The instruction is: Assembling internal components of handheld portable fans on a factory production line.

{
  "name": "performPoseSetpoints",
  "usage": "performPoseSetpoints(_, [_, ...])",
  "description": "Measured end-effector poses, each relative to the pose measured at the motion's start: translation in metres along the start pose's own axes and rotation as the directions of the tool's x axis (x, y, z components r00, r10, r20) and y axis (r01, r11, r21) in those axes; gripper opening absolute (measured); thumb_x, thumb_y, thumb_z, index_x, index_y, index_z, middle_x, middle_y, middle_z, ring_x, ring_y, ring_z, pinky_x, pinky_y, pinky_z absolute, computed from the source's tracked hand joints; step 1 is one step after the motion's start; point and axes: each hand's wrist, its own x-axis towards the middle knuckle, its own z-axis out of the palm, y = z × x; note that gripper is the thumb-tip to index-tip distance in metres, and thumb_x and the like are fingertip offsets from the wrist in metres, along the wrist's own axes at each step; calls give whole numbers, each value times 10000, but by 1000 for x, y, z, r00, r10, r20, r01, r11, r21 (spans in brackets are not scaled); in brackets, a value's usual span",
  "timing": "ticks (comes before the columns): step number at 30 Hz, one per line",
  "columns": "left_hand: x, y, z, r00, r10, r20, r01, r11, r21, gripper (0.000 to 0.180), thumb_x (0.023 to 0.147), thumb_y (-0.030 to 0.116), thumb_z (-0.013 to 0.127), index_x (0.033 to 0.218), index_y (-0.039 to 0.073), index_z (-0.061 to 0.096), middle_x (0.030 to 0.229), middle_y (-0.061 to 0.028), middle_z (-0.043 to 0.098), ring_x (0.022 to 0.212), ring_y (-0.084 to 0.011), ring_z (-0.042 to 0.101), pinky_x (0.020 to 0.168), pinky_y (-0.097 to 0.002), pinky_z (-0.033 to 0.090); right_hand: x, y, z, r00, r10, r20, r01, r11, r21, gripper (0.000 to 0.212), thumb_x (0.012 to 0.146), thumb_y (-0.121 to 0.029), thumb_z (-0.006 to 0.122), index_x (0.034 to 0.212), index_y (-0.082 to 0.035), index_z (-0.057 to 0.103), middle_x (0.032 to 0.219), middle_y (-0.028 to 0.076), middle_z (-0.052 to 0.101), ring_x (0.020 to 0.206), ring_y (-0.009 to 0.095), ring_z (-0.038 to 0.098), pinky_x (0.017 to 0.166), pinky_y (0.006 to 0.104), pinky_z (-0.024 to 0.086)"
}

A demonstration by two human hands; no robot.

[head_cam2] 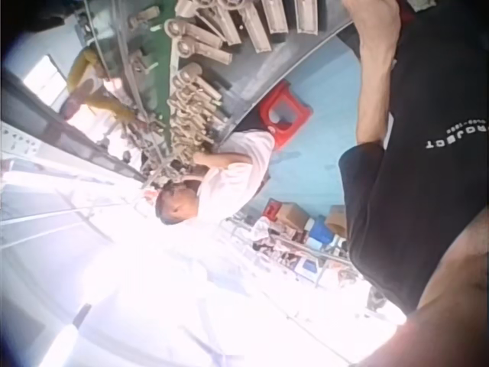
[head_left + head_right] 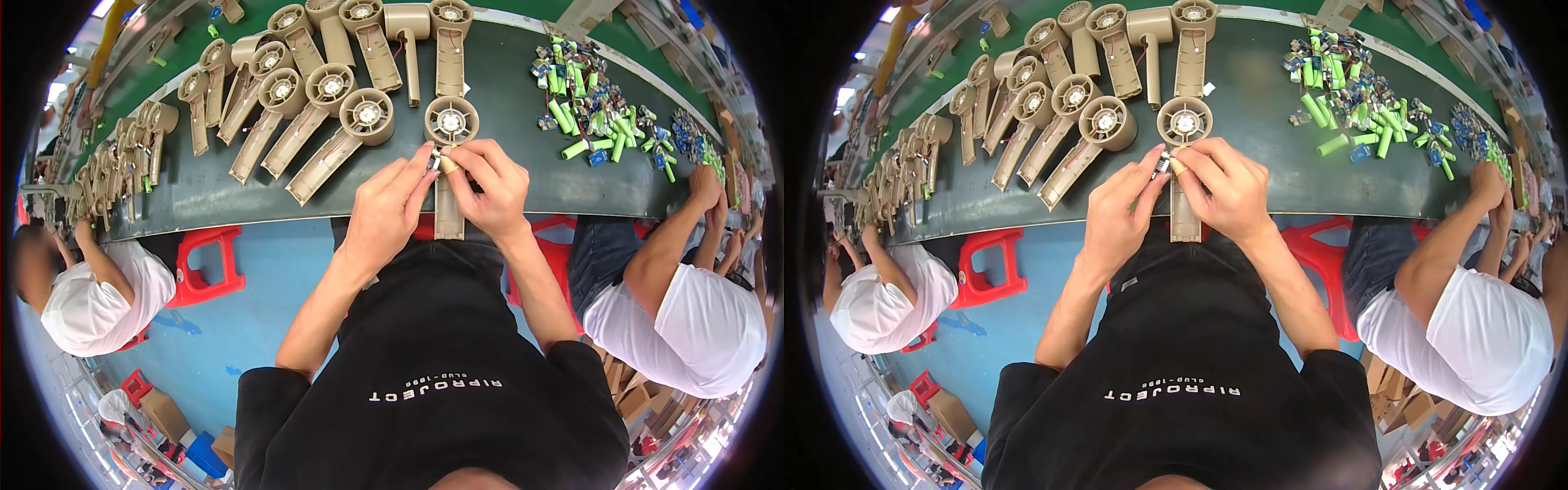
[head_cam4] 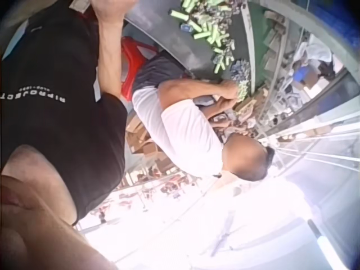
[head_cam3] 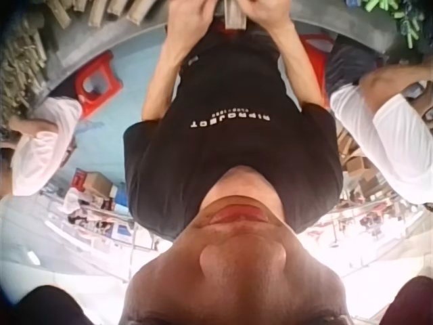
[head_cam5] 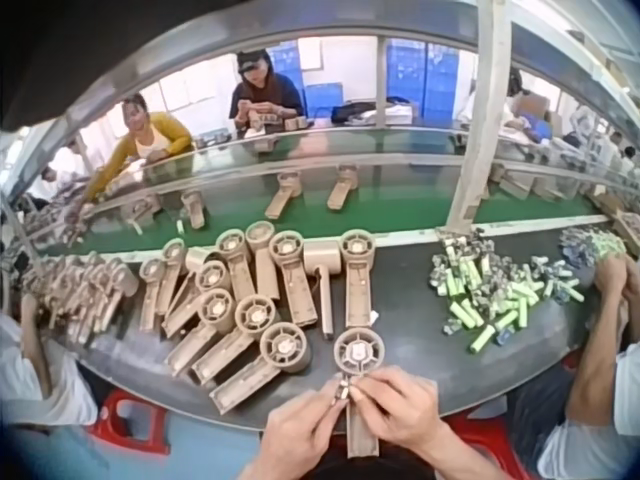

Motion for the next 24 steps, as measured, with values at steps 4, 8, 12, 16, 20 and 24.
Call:
performPoseSetpoints(4, [0,-5,2,999,47,5,-47,999,-16,350,882,20,673,1222,-38,611,775,-158,581,671,-329,578,615,-419,471,1,3,0,999,-47,10,48,999,-23,177,720,23,758,880,-26,697,850,85,665,663,227,658,561,306,522])
performPoseSetpoints(8, [3,-10,-1,995,84,46,-85,996,15,355,873,16,679,1218,-36,611,770,-157,576,685,-326,582,620,-419,470,3,2,0,997,-73,14,73,997,-23,181,718,32,753,880,-21,690,849,90,665,681,242,664,582,321,531])
performPoseSetpoints(12, [5,-15,-1,991,122,49,-122,993,2,371,867,3,684,1232,-24,620,759,-148,571,654,-297,556,608,-391,467,3,2,-1,997,-80,6,80,996,-31,175,719,28,754,873,-12,682,853,94,667,693,253,665,598,331,535])
performPoseSetpoints(16, [3,-13,3,995,103,10,-103,994,-31,376,864,0,682,1231,-32,610,763,-150,562,680,-308,564,622,-408,469,2,3,-1,997,-73,6,73,997,-22,175,719,22,755,875,-10,683,856,98,669,703,257,667,607,335,537])
performPoseSetpoints(20, [-2,-14,4,997,77,-10,-78,995,-68,373,864,-5,679,1230,-30,612,764,-148,561,685,-304,562,627,-403,469,1,-1,0,999,-47,17,47,999,-19,169,726,21,749,879,-10,684,858,97,673,708,261,668,613,335,538])
performPoseSetpoints(24, [1,-16,-3,991,121,60,-120,992,-30,373,863,-12,676,1230,-28,613,780,-145,566,699,-306,566,634,-409,469,-1,1,0,998,-52,23,52,999,-14,165,736,24,740,888,-13,687,860,93,676,713,263,669,616,338,541])
